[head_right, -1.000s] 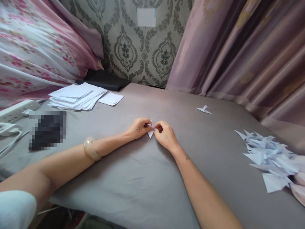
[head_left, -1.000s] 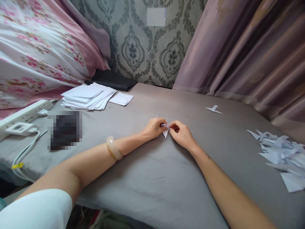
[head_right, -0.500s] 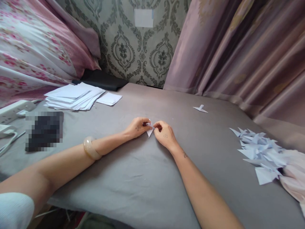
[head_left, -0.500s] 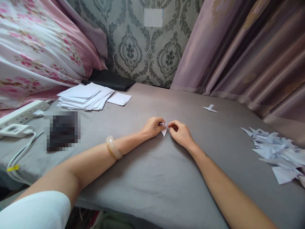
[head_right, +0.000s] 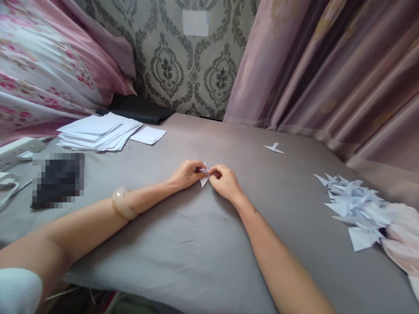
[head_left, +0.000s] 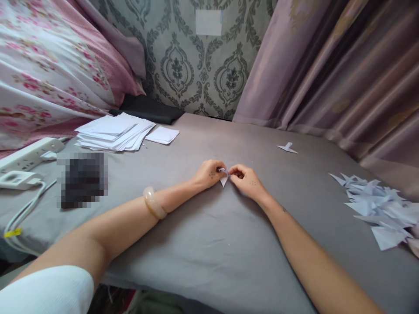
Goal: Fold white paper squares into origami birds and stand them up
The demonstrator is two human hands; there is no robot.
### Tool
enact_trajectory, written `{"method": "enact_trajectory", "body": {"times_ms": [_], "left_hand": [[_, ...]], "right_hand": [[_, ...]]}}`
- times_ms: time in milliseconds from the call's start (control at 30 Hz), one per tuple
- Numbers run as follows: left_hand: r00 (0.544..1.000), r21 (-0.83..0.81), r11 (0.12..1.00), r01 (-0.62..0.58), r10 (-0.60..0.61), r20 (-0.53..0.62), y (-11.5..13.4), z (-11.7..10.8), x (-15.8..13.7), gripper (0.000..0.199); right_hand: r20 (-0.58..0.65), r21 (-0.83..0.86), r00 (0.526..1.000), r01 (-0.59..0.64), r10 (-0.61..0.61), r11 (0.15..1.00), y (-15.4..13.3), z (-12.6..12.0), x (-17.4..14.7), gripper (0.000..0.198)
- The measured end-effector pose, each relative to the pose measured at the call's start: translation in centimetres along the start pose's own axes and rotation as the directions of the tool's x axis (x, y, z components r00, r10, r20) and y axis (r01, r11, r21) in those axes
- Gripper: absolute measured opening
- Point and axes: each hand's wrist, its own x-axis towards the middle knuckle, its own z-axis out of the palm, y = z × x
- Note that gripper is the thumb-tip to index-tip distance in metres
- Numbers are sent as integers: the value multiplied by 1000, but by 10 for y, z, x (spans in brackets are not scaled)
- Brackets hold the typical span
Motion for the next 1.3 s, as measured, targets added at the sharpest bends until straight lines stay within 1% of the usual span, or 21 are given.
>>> {"method": "enact_trajectory", "body": {"times_ms": [100,200,400,567,633,733,800,867,1067,1200,1300], "left_hand": [[1000,49,999,-6,6,6,-2,1,2,17],[1000,94,995,-19,19,5,-5,3,3,17],[998,140,989,-57,56,10,-9,5,4,17],[996,146,986,-86,83,25,-7,3,3,19],[996,141,986,-91,88,26,-7,3,3,19],[994,133,986,-105,102,26,-7,4,3,20],[994,129,986,-110,106,32,-8,4,3,21],[994,127,986,-108,104,38,-8,3,3,22],[995,112,990,-89,84,45,-7,1,2,23],[995,108,990,-89,84,44,-8,1,2,23],[995,105,990,-95,90,47,-8,0,2,23]], "right_hand": [[12,55,1000,-26,25,998,1,-1,1,17],[23,72,998,-68,66,995,-4,-3,2,17],[48,-1,982,-183,183,983,-20,-8,7,17],[77,-62,969,-229,233,972,-31,-10,11,16],[81,-85,957,-271,277,959,-37,-10,12,18],[53,-91,926,-369,375,925,-46,-7,14,29],[45,-94,907,-413,418,906,-50,-6,16,34],[44,-110,895,-438,444,892,-53,-5,18,32],[-6,-183,866,-493,501,851,-54,-3,24,17],[-28,-203,844,-530,536,823,-59,-1,29,17],[-17,-193,818,-567,576,800,-66,0,31,17]]}}
